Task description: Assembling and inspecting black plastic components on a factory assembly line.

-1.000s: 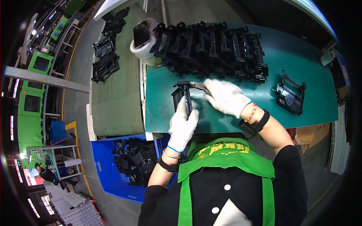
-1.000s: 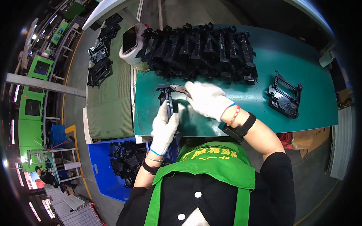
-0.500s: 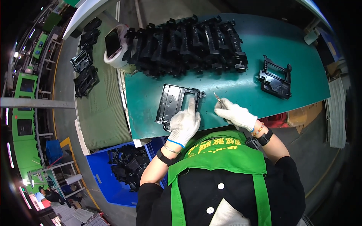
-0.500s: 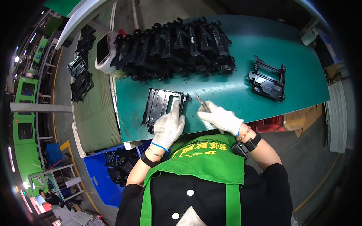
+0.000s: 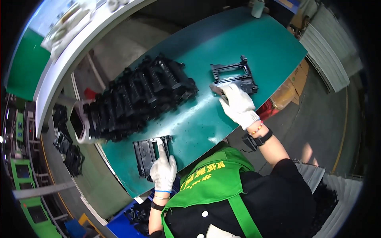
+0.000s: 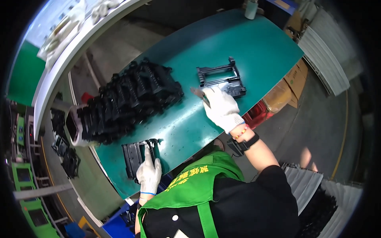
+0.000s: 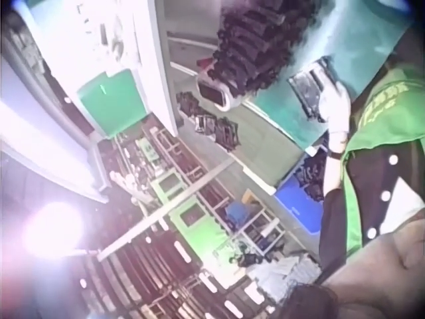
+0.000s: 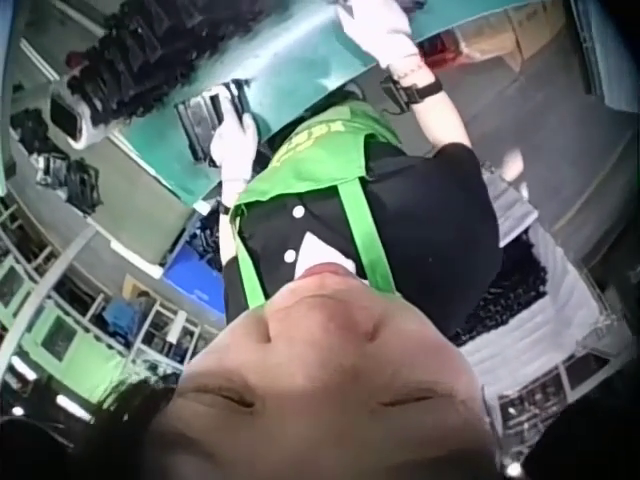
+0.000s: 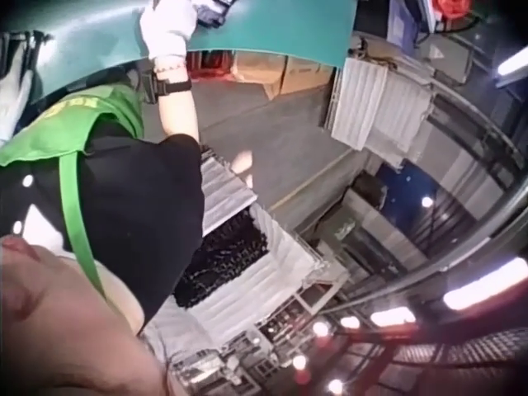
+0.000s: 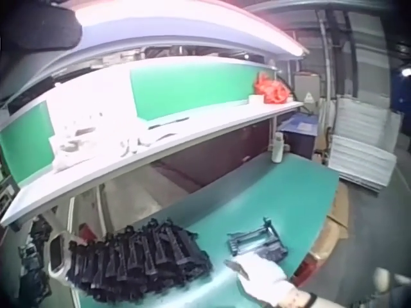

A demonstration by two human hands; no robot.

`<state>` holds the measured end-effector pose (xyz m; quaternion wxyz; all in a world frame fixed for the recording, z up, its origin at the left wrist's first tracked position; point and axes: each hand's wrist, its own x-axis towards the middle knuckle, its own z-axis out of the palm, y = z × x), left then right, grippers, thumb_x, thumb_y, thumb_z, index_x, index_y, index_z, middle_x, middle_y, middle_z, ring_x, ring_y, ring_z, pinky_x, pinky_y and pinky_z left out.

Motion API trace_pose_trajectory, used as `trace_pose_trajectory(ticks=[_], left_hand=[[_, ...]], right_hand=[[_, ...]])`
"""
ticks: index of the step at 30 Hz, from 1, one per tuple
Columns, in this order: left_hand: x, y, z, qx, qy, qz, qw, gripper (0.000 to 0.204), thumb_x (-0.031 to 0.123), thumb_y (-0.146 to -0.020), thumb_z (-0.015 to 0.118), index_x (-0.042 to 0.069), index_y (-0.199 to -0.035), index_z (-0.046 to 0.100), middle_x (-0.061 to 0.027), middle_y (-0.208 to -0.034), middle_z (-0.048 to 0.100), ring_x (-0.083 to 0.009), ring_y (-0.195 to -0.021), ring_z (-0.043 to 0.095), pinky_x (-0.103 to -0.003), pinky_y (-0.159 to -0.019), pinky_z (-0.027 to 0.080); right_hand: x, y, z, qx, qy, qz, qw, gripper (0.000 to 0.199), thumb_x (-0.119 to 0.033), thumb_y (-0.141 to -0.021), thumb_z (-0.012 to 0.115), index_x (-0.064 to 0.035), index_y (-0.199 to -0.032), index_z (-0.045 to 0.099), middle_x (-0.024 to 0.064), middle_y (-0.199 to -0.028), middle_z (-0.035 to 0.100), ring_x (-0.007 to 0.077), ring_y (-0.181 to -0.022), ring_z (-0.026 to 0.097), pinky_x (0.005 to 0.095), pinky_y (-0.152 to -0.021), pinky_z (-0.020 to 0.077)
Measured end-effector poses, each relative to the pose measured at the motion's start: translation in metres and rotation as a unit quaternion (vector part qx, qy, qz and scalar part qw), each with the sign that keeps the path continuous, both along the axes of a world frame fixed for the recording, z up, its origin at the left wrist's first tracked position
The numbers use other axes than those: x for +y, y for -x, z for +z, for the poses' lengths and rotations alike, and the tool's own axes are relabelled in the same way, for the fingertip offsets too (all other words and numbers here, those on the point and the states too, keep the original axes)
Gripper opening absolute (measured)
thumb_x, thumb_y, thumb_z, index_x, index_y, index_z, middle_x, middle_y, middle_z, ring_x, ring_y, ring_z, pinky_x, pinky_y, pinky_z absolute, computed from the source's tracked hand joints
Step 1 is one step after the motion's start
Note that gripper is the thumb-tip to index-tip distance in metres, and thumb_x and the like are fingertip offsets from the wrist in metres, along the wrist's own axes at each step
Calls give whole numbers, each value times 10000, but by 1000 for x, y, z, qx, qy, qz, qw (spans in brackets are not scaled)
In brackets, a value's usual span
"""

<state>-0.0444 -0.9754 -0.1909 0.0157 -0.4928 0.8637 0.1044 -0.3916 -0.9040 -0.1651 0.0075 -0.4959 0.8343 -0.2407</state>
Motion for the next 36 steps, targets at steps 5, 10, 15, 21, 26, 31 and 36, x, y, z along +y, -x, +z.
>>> trace_pose_trajectory(ticks=[5, 10, 15, 21, 26, 31, 36], left_hand=[[3, 12, 9, -36, -33, 37, 998, 745, 365, -963, 606, 145, -1624, 341, -209, -821, 719, -401, -740, 707, -518, -672, 541], [7, 13, 9, -40, -37, 60, 997, 734, 374, -963, 593, 190, -1630, 348, -227, -884, 729, -412, -816, 719, -524, -752, 554], [9, 4, 5, -38, 0, 49, 998, 782, 324, -925, 633, 161, -1633, 344, -203, -793, 716, -396, -734, 708, -505, -679, 548], [7, -28, 36, 433, -150, 127, 879, 706, 267, -964, 651, 59, -1590, 397, -89, -905, 708, -227, -727, 645, -362, -681, 543], [-8, -49, 51, 729, -370, 290, 498, 556, 248, -1064, 597, 42, -1559, 448, -41, -888, 657, -149, -717, 575, -288, -662, 515], [-13, -82, -12, 768, -432, 277, 383, 516, 238, -1088, 566, 43, -1552, 453, -40, -890, 668, -164, -737, 611, -309, -681, 545], [-8, -81, -16, 718, -423, 327, 445, 517, 251, -1068, 599, 32, -1521, 478, -60, -894, 684, -177, -759, 639, -331, -716, 565]], right_hand=[[-45, 18, 11, -14, -35, -110, 993, 343, -265, -905, 729, -141, -1209, 632, 149, -1159, 622, 379, -924, 717, 480, -811, 591], [-81, 22, 4, -51, -101, -107, 988, 325, -217, -929, 684, -139, -1235, 606, 216, -1258, 561, 392, -924, 726, 511, -815, 595], [-81, 18, -18, -79, -71, -110, 988, 256, -173, -982, 585, -138, -1234, 606, 273, -1225, 560, 418, -895, 713, 526, -807, 590], [-57, 36, -25, -12, 46, -32, 998, 351, -100, -969, 498, -171, -1265, 672, 134, -1117, 689, 366, -1006, 695, 469, -866, 567], [-30, 73, -18, -62, -100, -118, 986, 409, -65, -960, 536, -177, -1350, 586, 169, -1285, 699, 406, -1136, 683, 508, -954, 539], [-24, 93, -47, -44, -110, -103, 988, 479, -66, -950, 600, -193, -1402, 502, 176, -1289, 696, 423, -1132, 681, 525, -943, 540], [-9, 83, -33, -45, -98, -104, 989, 523, -69, -950, 611, -201, -1437, 476, 181, -1268, 701, 424, -1121, 683, 526, -939, 540]])
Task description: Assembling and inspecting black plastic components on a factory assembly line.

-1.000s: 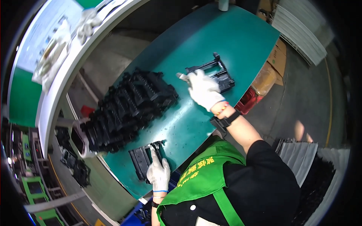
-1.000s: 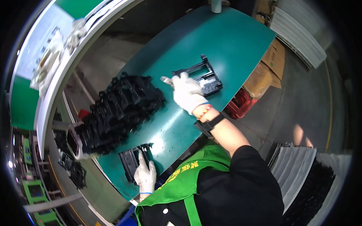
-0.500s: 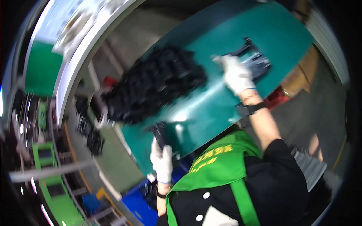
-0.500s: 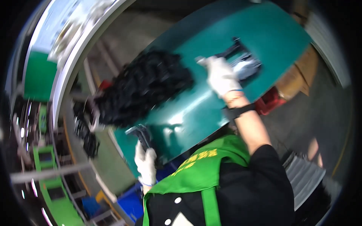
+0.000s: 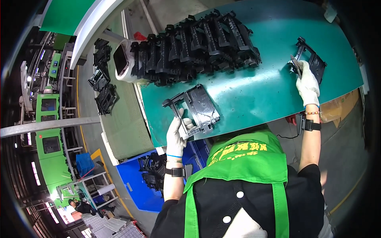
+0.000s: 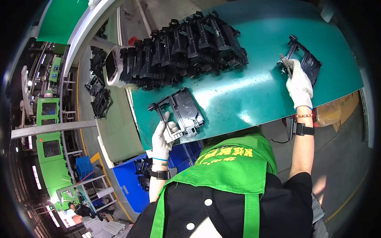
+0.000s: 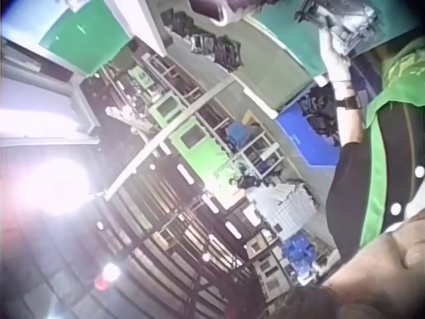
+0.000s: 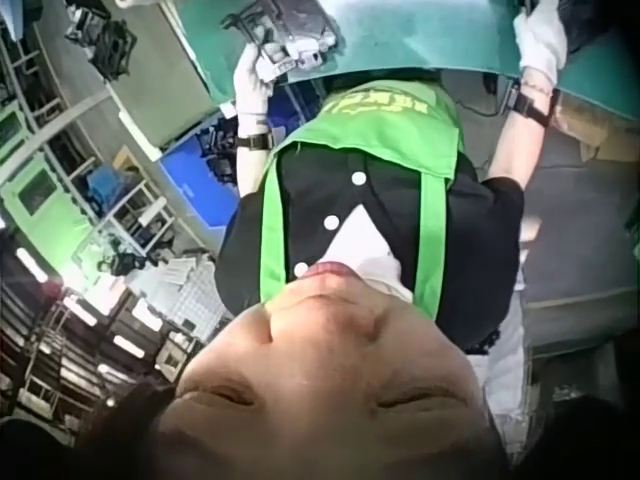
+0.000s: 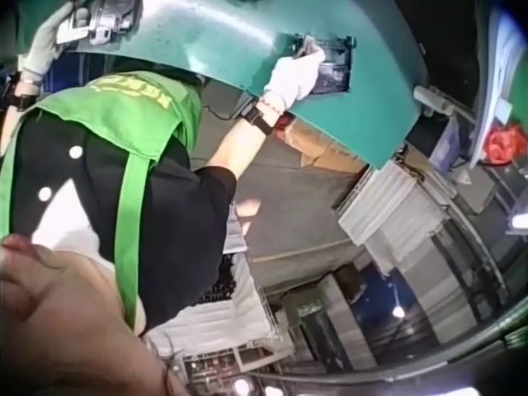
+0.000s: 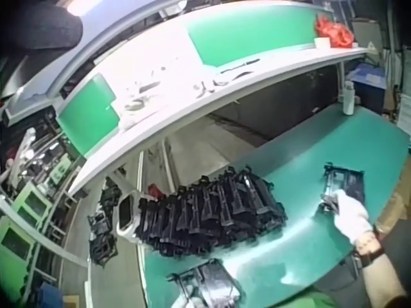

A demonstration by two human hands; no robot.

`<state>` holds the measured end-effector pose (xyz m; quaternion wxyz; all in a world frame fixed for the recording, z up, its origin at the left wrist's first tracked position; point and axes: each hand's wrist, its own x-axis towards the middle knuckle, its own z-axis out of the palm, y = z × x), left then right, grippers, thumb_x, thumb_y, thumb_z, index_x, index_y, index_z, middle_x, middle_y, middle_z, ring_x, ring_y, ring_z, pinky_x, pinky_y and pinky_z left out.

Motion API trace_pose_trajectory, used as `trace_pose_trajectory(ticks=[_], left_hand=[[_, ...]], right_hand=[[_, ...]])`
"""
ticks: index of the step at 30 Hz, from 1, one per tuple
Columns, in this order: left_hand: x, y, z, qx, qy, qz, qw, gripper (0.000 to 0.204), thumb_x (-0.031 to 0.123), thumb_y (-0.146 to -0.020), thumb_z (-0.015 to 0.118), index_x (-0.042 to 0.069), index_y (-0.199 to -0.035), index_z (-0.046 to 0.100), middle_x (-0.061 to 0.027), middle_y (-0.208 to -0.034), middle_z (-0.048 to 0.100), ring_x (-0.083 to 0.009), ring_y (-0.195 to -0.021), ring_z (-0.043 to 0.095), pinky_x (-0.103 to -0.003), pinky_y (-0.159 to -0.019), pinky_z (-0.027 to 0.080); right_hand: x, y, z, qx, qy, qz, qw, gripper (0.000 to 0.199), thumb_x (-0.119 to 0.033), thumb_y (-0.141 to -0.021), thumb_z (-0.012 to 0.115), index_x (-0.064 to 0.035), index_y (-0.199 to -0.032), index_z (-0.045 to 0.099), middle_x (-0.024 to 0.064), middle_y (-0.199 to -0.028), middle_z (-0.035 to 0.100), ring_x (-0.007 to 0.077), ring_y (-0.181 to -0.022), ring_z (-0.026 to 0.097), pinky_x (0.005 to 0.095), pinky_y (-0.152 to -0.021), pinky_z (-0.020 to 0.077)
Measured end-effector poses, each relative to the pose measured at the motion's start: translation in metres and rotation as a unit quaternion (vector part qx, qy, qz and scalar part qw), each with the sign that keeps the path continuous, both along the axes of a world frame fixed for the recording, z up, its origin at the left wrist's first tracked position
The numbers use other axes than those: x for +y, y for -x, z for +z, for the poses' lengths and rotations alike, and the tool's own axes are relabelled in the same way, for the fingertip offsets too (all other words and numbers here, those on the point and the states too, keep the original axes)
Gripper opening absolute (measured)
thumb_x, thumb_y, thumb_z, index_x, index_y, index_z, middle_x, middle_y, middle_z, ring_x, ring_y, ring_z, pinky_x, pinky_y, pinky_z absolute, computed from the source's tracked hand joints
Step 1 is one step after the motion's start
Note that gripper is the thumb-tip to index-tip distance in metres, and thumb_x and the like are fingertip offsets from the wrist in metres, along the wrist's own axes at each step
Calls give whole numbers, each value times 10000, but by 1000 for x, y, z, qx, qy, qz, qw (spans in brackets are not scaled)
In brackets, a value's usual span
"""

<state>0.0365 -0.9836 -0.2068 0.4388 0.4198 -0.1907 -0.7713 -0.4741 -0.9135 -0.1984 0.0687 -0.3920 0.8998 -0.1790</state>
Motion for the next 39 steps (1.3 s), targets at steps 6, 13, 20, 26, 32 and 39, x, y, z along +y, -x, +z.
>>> trace_pose_trajectory(ticks=[6, 13, 20, 26, 32, 39], left_hand=[[5, 4, 6, -288, 63, -30, 955, 439, 183, -1024, 644, 13, -1418, 550, -86, -915, 700, -148, -768, 630, -303, -756, 551], [22, 29, 45, -339, 142, -63, 928, 454, 100, -1006, 613, -11, -1439, 532, -85, -1118, 697, -114, -818, 601, -264, -780, 519], [18, 135, 117, -307, 368, -324, 815, 749, 75, -987, 613, 12, -1648, 267, -79, -1253, 618, -122, -891, 571, -284, -803, 501], [-8, 282, 157, -143, 238, -410, 869, 837, 140, -962, 636, 43, -1668, 197, -52, -968, 596, -119, -820, 555, -302, -758, 499], [-71, 370, 130, -333, 418, -306, 788, 656, 152, -930, 641, 91, -1562, 474, -65, -993, 655, -111, -811, 614, -278, -746, 511], [-126, 373, 134, -478, 325, -320, 750, 454, 189, -917, 622, 101, -1359, 676, -160, -1150, 703, -238, -1029, 682, -381, -910, 548]], right_hand=[[-1, -8, 23, -23, -115, -6, 993, 546, -61, -929, 627, -208, -1442, 512, 196, -1247, 706, 436, -1124, 677, 507, -954, 542], [42, 19, -14, 5, 89, 45, 995, 498, -2, -896, 624, -110, -1378, 569, 193, -1201, 712, 354, -1102, 708, 468, -887, 565], [58, 13, 1, -283, 336, 24, 898, 427, 74, -872, 642, 1, -1287, 574, 70, -1102, 679, 149, -937, 681, 304, -784, 574], [52, 15, -11, -375, 465, -32, 801, 389, 84, -863, 667, -16, -1227, 570, 57, -1053, 642, 116, -860, 646, 272, -735, 579], [29, 11, -29, -365, 492, -43, 789, 399, 69, -841, 698, -16, -1207, 563, 57, -1030, 647, 120, -853, 646, 282, -723, 582], [-28, 3, -44, -413, 446, 57, 792, 413, 58, -803, 724, -23, -1176, 569, 70, -1052, 636, 135, -879, 641, 317, -787, 579]])
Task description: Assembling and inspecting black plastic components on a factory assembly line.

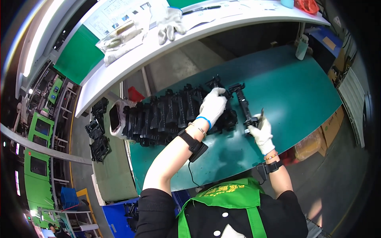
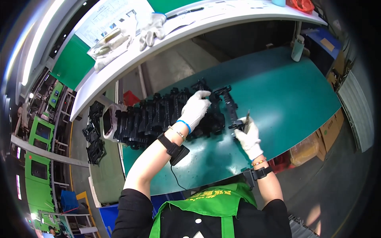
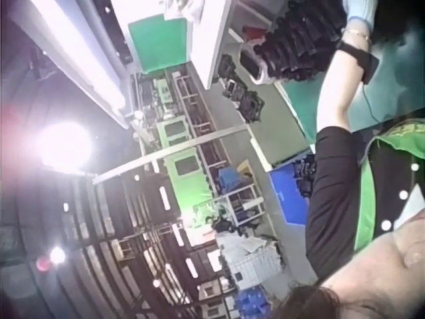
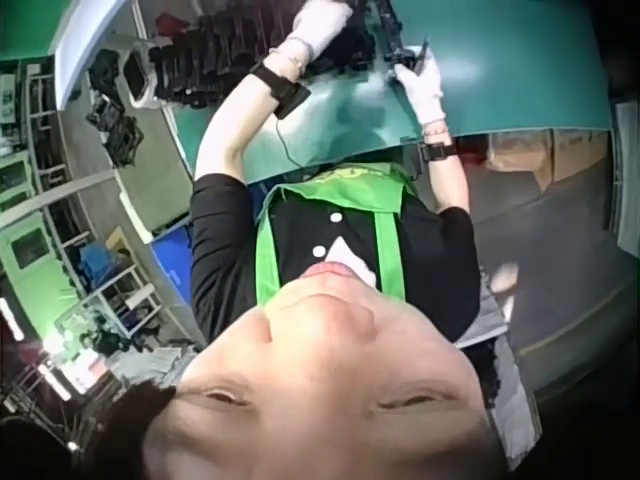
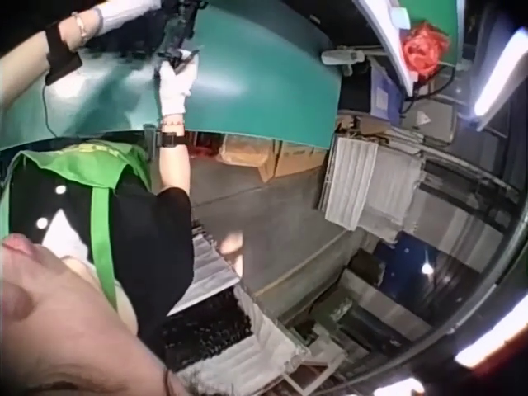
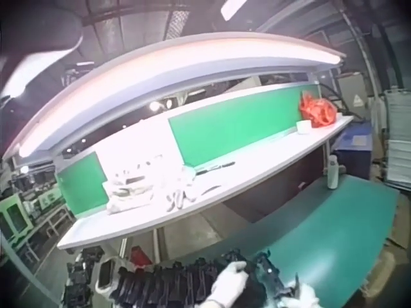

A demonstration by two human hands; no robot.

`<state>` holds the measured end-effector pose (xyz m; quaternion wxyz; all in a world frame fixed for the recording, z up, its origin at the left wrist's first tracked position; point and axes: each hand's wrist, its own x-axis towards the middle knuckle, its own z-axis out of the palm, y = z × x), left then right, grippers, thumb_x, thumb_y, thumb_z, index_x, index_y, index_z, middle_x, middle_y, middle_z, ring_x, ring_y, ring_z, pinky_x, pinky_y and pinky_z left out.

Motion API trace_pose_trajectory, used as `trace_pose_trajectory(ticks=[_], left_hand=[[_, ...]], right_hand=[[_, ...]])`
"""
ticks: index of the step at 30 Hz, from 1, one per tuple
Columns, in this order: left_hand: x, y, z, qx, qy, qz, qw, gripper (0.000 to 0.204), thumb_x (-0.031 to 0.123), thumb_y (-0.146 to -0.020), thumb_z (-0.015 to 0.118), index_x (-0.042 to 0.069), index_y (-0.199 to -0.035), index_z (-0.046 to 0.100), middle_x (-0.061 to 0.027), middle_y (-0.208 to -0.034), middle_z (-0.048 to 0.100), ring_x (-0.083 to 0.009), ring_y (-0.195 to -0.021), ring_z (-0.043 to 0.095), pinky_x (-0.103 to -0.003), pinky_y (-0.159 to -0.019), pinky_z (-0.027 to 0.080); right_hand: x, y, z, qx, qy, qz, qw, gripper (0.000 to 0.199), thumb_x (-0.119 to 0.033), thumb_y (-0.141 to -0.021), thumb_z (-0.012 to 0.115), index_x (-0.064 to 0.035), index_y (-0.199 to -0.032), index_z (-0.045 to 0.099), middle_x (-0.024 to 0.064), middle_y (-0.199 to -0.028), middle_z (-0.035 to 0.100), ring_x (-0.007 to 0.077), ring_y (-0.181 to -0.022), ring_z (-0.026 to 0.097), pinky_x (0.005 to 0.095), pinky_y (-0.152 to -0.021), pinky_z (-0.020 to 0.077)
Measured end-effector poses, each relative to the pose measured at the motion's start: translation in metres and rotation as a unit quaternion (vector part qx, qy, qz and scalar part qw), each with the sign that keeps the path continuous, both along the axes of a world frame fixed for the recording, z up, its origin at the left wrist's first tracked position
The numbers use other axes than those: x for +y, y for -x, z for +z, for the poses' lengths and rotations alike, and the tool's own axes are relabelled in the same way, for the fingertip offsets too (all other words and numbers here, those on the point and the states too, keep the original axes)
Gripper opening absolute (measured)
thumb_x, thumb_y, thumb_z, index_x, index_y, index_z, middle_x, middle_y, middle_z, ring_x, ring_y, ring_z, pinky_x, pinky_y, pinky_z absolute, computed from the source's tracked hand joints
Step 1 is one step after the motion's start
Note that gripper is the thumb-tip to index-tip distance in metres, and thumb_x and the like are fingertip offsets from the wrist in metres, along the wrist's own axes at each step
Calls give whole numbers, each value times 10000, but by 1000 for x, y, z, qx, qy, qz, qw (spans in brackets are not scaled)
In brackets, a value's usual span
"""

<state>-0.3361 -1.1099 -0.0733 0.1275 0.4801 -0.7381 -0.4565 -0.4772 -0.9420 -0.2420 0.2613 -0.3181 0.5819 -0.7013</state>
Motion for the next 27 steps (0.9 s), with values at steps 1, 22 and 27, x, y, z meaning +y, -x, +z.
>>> trace_pose_trajectory(ticks=[1, 22, 27], left_hand=[[-1, -3, 2, 5, 8, 1, 1000, 454, 189, -917, 622, 101, -1359, 676, -160, -1150, 703, -238, -1029, 682, -381, -910, 548], [66, -295, -23, -89, 405, 56, 908, 378, 243, -846, 738, 60, -1177, 734, -162, -1280, 681, -365, -1234, 620, -455, -1045, 519], [58, -432, -79, -45, 189, 330, 924, 417, 306, -883, 734, 28, -1195, 732, -167, -1310, 689, -352, -1259, 620, -443, -1091, 489]], right_hand=[[-9, -2, -3, -10, 2, 28, 1000, 432, 58, -797, 729, -15, -1194, 575, 77, -1078, 632, 144, -915, 640, 321, -828, 572], [10, -44, 64, 214, -87, 25, 973, 513, 41, -928, 672, -2, -1423, 546, 110, -1358, 624, 215, -1293, 587, 357, -1131, 450], [9, -127, 74, 275, -33, 128, 952, 423, 53, -932, 633, -24, -1345, 586, 116, -1319, 646, 231, -1212, 636, 363, -1058, 504]])
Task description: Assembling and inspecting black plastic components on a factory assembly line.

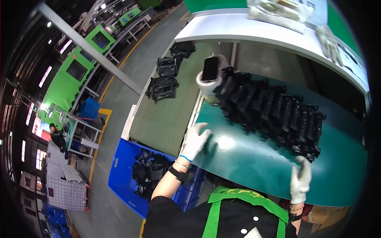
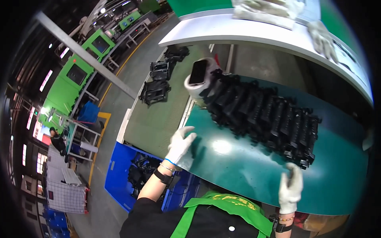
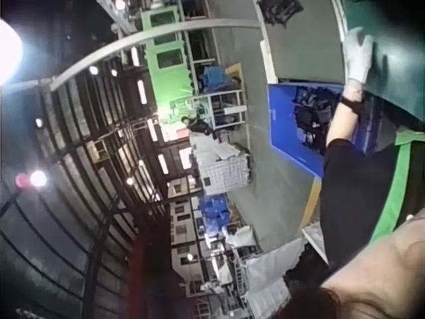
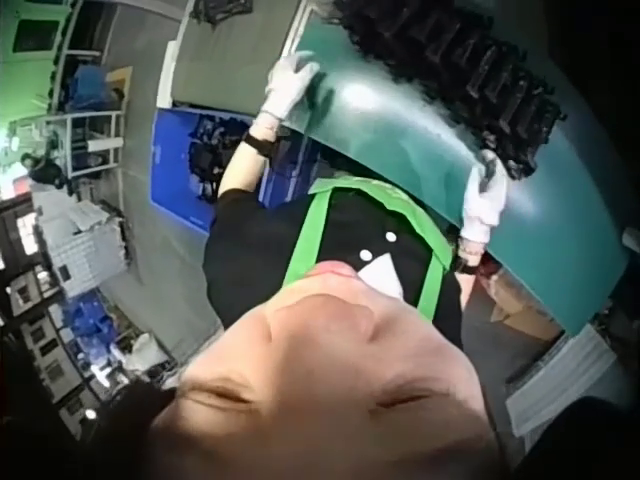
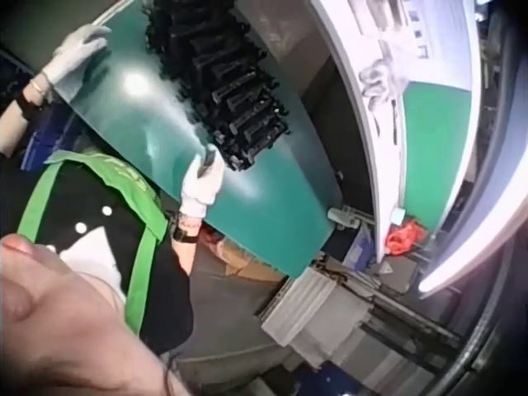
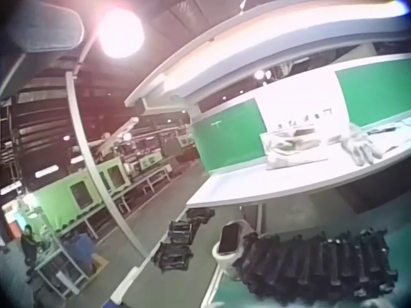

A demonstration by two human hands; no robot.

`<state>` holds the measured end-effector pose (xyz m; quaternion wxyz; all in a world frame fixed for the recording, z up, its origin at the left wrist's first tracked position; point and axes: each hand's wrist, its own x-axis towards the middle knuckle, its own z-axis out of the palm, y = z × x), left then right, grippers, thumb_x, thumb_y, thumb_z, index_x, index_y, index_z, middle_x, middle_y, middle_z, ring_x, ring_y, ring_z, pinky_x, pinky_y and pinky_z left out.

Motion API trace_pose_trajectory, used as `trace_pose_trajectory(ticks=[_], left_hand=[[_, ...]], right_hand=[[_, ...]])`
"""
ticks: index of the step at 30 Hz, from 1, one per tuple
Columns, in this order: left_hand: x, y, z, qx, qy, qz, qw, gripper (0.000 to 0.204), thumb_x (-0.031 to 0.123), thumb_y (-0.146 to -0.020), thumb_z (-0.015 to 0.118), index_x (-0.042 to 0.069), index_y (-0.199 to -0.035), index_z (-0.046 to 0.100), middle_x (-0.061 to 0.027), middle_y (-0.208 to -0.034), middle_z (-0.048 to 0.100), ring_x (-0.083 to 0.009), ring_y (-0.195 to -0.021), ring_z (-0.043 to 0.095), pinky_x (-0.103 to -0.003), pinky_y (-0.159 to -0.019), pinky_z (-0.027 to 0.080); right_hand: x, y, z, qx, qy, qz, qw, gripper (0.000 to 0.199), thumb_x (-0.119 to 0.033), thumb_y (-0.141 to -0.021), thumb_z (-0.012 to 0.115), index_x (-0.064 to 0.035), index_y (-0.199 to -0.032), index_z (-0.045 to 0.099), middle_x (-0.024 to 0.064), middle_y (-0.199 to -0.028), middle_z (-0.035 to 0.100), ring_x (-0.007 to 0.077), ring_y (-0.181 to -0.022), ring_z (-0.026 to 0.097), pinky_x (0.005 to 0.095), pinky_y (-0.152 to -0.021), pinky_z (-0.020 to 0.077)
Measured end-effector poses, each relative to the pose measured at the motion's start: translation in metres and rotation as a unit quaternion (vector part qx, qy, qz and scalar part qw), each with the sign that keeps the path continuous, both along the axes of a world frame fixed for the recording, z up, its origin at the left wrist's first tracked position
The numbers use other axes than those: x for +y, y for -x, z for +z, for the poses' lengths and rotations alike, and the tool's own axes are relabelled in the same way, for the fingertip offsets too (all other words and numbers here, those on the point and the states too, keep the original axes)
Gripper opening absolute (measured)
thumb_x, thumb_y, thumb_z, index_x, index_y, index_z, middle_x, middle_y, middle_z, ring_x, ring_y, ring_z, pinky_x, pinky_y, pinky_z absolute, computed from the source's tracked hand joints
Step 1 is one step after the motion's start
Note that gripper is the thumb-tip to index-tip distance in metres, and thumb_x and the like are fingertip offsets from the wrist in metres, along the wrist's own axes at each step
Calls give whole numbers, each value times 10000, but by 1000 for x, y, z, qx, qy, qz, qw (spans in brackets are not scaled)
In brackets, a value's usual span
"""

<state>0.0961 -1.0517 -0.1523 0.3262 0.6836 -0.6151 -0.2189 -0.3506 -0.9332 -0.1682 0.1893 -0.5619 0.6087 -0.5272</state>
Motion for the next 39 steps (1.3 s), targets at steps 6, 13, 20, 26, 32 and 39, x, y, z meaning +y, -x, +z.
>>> trace_pose_trajectory(ticks=[6, 13, 20, 26, 32, 39], left_hand=[[-33, -140, -25, -105, -66, 155, 980, 572, 405, -929, 702, 23, -1352, 661, -212, -1464, 599, -337, -1378, 551, -443, -1148, 444], [-167, -258, -85, 573, -20, 246, 781, 668, 388, -903, 758, 70, -1450, 545, -189, -1478, 572, -357, -1328, 551, -543, -1095, 461], [-266, -235, -81, 656, 61, 352, 665, 711, 240, -849, 807, 54, -1453, 479, -182, -1405, 585, -342, -1166, 622, -519, -982, 535], [-286, -235, -94, 568, 151, 474, 656, 800, 62, -793, 777, 67, -1499, 400, -154, -1302, 597, -285, -980, 650, -464, -804, 580], [-264, -237, -109, 569, 165, 389, 705, 720, 146, -826, 742, 67, -1470, 430, -130, -1317, 601, -257, -1033, 637, -453, -810, 573], [-270, -281, -78, 598, 171, 433, 653, 583, 490, -939, 626, 142, -1401, 551, -54, -1401, 600, -266, -1228, 555, -538, -949, 516]], right_hand=[[-54, -137, -5, 237, -65, 299, 922, 471, -50, -822, 742, -66, -1277, 620, 167, -1230, 654, 354, -1028, 680, 414, -893, 560], [-91, -242, -42, 334, -48, 207, 919, 419, -78, -808, 751, -88, -1210, 634, 189, -1254, 657, 413, -1033, 661, 467, -872, 554], [-97, -245, -51, 328, -18, 160, 931, 373, -90, -792, 744, -100, -1155, 660, 164, -1172, 687, 395, -946, 676, 482, -806, 552], [-98, -250, -51, 321, -46, 153, 934, 368, -76, -783, 742, -95, -1141, 656, 143, -1113, 689, 386, -949, 667, 470, -813, 545], [-102, -250, -48, 321, -47, 143, 935, 383, -63, -775, 745, -97, -1145, 652, 131, -1067, 682, 380, -964, 657, 471, -824, 538], [-98, -248, -50, 328, -58, 129, 934, 404, -54, -762, 756, -101, -1149, 649, 128, -1054, 677, 375, -959, 656, 472, -829, 540]])
